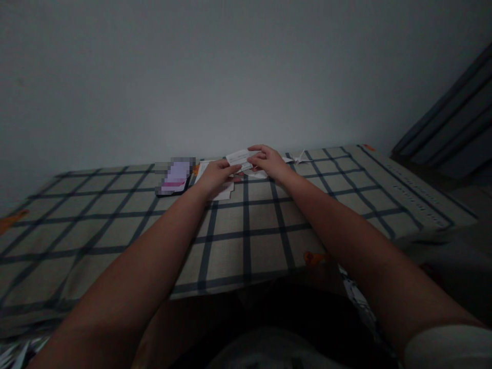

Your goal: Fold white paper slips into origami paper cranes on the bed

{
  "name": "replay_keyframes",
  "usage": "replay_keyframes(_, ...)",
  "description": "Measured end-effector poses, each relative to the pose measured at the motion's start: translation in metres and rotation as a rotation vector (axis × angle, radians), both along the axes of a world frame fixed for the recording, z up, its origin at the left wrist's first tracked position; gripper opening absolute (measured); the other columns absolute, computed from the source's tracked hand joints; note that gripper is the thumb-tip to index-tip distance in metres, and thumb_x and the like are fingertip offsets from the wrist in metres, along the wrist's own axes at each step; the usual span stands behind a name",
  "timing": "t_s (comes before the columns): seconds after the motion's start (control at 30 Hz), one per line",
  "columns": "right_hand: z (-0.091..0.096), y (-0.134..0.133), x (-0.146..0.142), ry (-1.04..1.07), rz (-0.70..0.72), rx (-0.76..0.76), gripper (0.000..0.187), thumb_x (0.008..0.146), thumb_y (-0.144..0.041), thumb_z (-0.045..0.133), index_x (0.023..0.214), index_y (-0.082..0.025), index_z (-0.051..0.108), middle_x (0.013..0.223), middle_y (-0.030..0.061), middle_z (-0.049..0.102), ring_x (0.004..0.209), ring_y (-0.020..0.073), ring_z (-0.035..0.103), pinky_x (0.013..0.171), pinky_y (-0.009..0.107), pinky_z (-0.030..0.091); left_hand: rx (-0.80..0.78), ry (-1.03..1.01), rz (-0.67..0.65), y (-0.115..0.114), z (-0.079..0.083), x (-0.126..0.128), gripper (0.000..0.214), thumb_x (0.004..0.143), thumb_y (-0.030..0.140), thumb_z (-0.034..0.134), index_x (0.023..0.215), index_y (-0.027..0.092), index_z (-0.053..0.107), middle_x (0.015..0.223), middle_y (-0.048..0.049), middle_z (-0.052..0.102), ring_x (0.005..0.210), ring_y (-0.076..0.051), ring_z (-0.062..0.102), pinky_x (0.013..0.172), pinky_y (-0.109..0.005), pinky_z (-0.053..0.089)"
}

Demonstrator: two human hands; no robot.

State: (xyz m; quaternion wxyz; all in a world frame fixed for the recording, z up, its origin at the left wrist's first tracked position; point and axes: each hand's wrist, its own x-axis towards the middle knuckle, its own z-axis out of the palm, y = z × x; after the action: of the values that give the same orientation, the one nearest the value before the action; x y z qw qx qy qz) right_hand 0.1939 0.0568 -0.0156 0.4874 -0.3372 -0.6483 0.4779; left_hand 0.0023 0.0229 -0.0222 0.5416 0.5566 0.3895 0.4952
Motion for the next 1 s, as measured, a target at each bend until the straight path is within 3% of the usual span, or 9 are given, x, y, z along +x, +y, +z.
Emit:
replay_keyframes(0.13, 0.0, 0.002, 0.0, -0.051, -0.004, 0.022, 0.007, 0.084, -0.021, 0.065, 0.088, -0.016, 0.067, 0.084, 0.0032, 0.069, 0.072, 0.0115, 0.062, 0.067, 0.024, 0.054, -0.017, -0.008, -0.031, 0.002, -0.001, -0.001, 0.032, 0.072, 0.027, 0.08, 0.101, 0.016, 0.075, 0.106, -0.0098, 0.073, 0.081, -0.013, 0.067, 0.071, -0.022, 0.054)
replay_keyframes(0.27, -0.001, 0.004, 0.003, -0.152, -0.041, 0.097, 0.014, 0.083, -0.028, 0.066, 0.082, -0.014, 0.069, 0.073, 0.0022, 0.066, 0.063, 0.0109, 0.057, 0.063, 0.024, 0.048, -0.057, -0.01, -0.009, 0.001, 0.0, 0.001, 0.028, 0.07, 0.024, 0.079, 0.095, 0.013, 0.075, 0.106, -0.012, 0.074, 0.086, -0.017, 0.069, 0.074, -0.026, 0.056)
replay_keyframes(0.43, 0.003, -0.002, 0.005, -0.265, -0.016, 0.187, 0.022, 0.081, -0.035, 0.064, 0.081, -0.014, 0.07, 0.072, 0.0027, 0.065, 0.065, 0.0129, 0.056, 0.063, 0.026, 0.044, -0.006, 0.004, 0.07, -0.005, 0.005, 0.003, 0.037, 0.07, 0.036, 0.08, 0.099, 0.014, 0.074, 0.097, -0.0105, 0.074, 0.081, -0.018, 0.069, 0.072, -0.028, 0.055)
replay_keyframes(0.6, 0.001, -0.002, 0.003, -0.267, 0.015, 0.21, 0.019, 0.08, -0.033, 0.064, 0.081, -0.015, 0.068, 0.074, 0.0024, 0.065, 0.068, 0.0137, 0.057, 0.066, 0.027, 0.045, 0.02, 0.028, 0.116, -0.007, 0.008, 0.003, 0.038, 0.064, 0.038, 0.084, 0.092, 0.014, 0.075, 0.091, -0.0093, 0.075, 0.079, -0.018, 0.068, 0.076, -0.029, 0.055)
replay_keyframes(0.77, 0.0, -0.001, 0.0, -0.178, 0.036, 0.219, 0.015, 0.08, -0.03, 0.064, 0.085, -0.016, 0.067, 0.079, 0.0029, 0.067, 0.074, 0.0145, 0.06, 0.071, 0.027, 0.047, 0.065, 0.042, 0.05, -0.003, 0.003, 0.001, 0.04, 0.064, 0.04, 0.085, 0.093, 0.014, 0.076, 0.091, -0.0103, 0.075, 0.078, -0.018, 0.069, 0.078, -0.031, 0.055)
replay_keyframes(1.0, 0.002, -0.004, 0.001, -0.218, 0.01, 0.226, 0.015, 0.082, -0.031, 0.063, 0.083, -0.016, 0.066, 0.08, 0.003, 0.067, 0.076, 0.0148, 0.06, 0.072, 0.028, 0.047, 0.081, 0.064, -0.017, 0.002, -0.002, -0.002, 0.037, 0.07, 0.041, 0.081, 0.096, 0.015, 0.077, 0.092, -0.0101, 0.075, 0.079, -0.017, 0.068, 0.078, -0.03, 0.054)
